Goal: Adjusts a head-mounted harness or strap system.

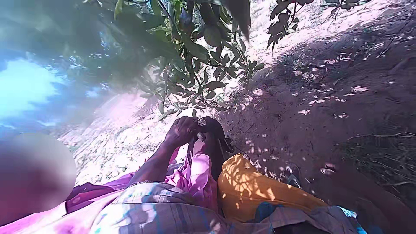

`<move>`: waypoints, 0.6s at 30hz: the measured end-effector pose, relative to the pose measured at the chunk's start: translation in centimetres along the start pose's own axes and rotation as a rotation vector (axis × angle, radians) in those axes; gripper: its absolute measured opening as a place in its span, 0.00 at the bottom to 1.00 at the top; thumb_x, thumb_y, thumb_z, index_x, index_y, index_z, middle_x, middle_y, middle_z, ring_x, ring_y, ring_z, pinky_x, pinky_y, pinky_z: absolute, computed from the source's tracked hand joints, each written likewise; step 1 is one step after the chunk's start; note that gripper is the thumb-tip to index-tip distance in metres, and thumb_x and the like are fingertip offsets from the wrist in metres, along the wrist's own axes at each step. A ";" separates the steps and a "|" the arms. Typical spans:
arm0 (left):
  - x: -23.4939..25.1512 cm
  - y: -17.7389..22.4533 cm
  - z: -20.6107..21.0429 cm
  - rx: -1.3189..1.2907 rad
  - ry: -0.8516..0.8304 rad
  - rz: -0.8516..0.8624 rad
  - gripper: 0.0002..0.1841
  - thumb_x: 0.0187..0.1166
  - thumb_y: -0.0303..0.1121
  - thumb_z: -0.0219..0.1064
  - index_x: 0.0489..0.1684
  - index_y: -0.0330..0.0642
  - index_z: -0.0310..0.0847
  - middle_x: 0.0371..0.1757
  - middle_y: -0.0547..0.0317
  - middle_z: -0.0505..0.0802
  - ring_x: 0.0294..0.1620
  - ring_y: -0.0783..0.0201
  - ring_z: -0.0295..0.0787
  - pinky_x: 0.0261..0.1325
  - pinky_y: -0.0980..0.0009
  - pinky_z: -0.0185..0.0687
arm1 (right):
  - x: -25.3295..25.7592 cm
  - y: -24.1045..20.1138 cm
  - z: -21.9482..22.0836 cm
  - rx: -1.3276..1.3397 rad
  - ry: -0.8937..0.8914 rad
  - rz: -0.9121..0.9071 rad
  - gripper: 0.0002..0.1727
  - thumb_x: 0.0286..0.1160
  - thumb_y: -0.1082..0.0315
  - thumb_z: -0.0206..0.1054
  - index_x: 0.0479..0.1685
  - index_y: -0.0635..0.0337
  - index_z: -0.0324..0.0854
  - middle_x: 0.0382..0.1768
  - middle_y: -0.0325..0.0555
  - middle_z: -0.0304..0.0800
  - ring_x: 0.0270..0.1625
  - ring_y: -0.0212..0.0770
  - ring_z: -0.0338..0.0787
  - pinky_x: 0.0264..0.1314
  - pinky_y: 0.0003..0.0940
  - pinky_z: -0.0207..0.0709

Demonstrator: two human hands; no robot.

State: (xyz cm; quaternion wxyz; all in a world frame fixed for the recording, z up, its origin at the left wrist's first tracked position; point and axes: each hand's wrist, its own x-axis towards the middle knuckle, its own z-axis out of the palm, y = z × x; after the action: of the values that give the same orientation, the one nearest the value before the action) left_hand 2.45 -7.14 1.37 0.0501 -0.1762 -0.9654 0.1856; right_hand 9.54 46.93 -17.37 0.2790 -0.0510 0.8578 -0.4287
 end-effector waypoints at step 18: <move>4.1 -0.1 -2.7 -0.205 0.196 -0.561 0.12 0.74 0.32 0.76 0.49 0.34 0.88 0.65 0.34 0.86 0.74 0.30 0.75 0.71 0.28 0.68 | 1.5 2.4 0.1 0.013 0.012 -0.031 0.17 0.92 0.68 0.57 0.68 0.67 0.83 0.62 0.63 0.89 0.63 0.55 0.87 0.71 0.53 0.73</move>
State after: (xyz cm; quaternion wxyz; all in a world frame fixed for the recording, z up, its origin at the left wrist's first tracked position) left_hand -0.92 -4.81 4.04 0.1744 0.0756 -0.9806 0.0486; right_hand 8.72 47.85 -19.92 0.2673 -0.0601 0.8558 -0.4388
